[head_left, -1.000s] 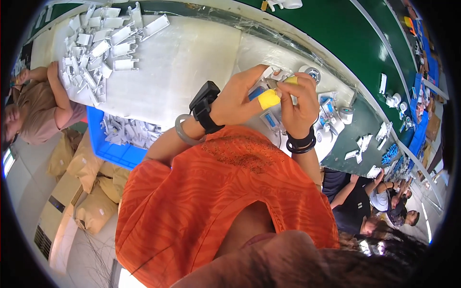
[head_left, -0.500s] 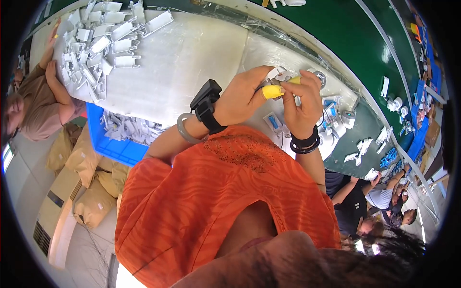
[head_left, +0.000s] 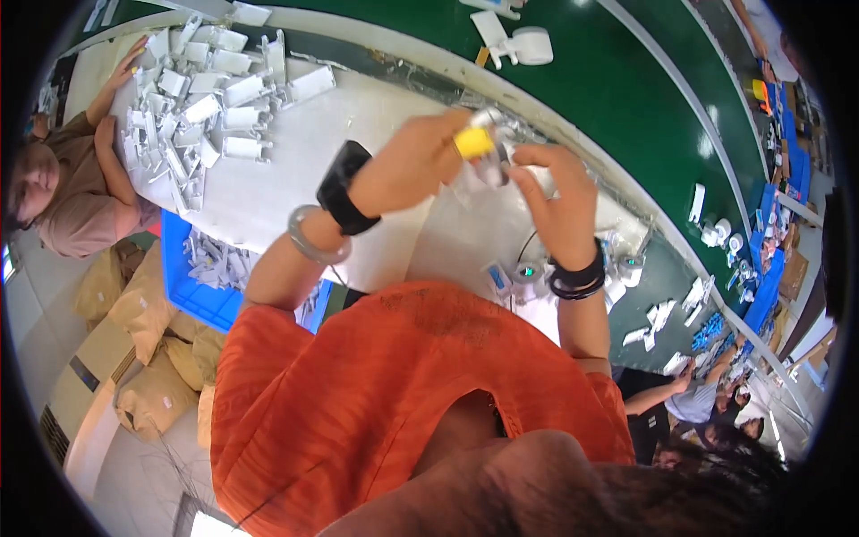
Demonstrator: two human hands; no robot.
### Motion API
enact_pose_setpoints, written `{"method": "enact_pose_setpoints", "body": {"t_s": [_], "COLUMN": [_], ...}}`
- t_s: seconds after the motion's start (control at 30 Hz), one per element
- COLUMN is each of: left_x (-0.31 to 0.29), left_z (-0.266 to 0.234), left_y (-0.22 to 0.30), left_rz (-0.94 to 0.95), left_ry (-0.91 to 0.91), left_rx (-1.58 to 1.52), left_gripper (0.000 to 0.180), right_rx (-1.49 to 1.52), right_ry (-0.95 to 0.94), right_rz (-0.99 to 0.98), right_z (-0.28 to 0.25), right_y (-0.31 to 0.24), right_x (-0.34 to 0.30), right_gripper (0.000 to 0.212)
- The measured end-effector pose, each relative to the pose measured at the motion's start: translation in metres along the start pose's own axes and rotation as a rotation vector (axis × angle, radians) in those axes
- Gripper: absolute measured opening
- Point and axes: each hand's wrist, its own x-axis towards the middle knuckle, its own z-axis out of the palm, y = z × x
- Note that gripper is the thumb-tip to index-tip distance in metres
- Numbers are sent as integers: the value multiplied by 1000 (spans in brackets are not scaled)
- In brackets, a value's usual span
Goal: The recorder is assembling security camera housings and internal components on a production line.
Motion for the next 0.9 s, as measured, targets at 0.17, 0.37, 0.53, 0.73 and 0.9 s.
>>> {"method": "enact_pose_setpoints", "body": {"t_s": [0.17,0.37,0.53,0.73,0.9], "left_x": [66,163,221,302,319], "left_z": [-92,-184,-148,-98,-78], "left_y": [3,-62,-58,-102,-87], "left_rz": [159,139,486,402,179], "left_ry": [202,665,753,454,393], "left_rx": [113,957,1168,1238,1059], "left_gripper": [28,38,15,15,21], "right_rx": [-93,-254,-948,-1153,-963], "right_ry": [-109,-104,-128,-229,-133], "right_rz": [-107,-146,-490,-485,-690], "right_z": [-11,31,67,85,82], "right_y": [57,136,184,210,226], "right_x": [87,208,270,289,300], "right_gripper": [16,14,13,11,14]}}
